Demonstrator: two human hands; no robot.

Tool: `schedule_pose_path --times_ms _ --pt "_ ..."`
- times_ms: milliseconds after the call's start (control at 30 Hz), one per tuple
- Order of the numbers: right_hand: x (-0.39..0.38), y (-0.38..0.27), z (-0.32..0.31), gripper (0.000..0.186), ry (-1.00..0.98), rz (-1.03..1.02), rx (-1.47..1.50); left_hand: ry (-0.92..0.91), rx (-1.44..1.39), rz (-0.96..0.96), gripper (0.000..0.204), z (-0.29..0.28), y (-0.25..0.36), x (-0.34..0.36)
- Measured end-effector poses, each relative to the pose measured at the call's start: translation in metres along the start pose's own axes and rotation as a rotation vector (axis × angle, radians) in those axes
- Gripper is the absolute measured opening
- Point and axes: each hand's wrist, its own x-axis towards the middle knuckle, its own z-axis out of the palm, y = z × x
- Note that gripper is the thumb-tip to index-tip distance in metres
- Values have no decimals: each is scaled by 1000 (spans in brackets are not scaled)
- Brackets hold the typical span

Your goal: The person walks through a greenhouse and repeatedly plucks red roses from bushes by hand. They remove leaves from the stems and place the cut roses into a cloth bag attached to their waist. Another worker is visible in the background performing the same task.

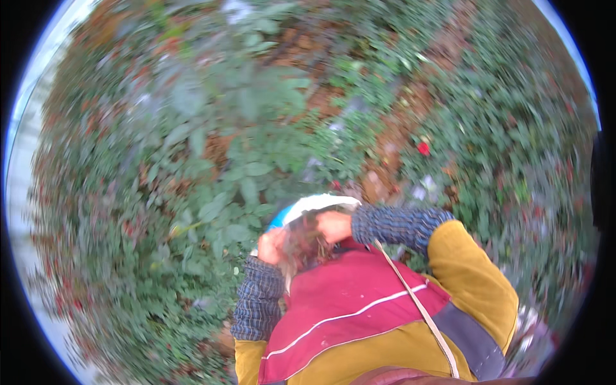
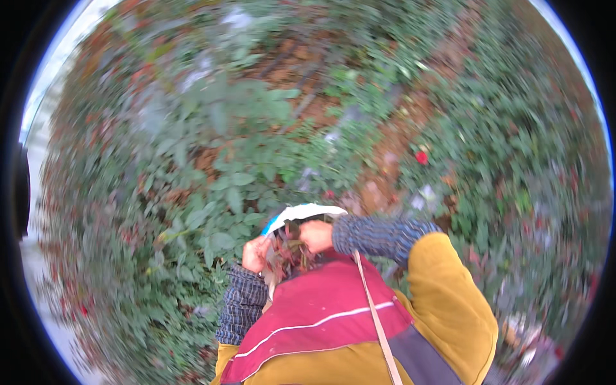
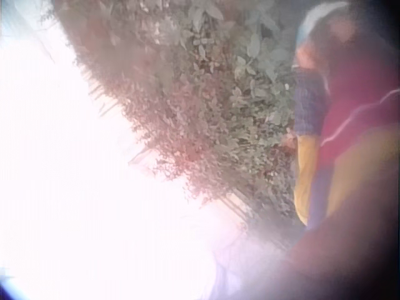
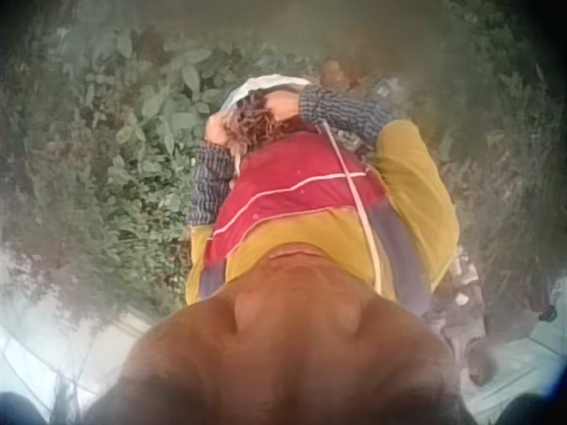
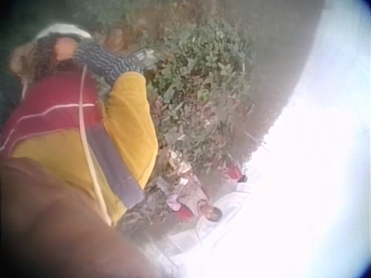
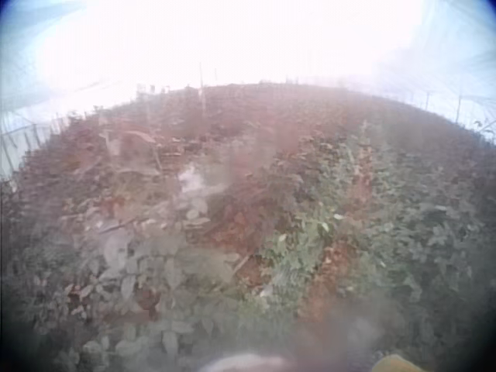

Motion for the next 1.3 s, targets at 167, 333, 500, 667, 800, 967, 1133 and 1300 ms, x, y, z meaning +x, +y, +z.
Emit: schedule_pose_path --times_ms 167,333,500,667,800,967,1133,1300 --pt "-42 -12 -53 29 273 138 -74 -133 732 292 22 -2 -5 48" --pt "-111 -32 -83 33 381 281 363 -380 409 244 23 54 93 63" --pt "-156 2 -83 36 375 631 134 -513 508 352 18 103 119 108" --pt "-178 16 -67 38 183 1045 -99 -816 340 584 17 181 77 129" --pt "-186 4 -55 40 26 1265 -152 -845 645 741 22 214 129 124" --pt "-196 -37 -76 50 254 1199 -101 -738 820 760 25 221 122 149" --pt "-199 -94 -96 61 520 984 -290 -717 740 822 29 230 117 163" --pt "-205 -43 -100 25 462 883 -95 -722 758 710 29 234 113 180"
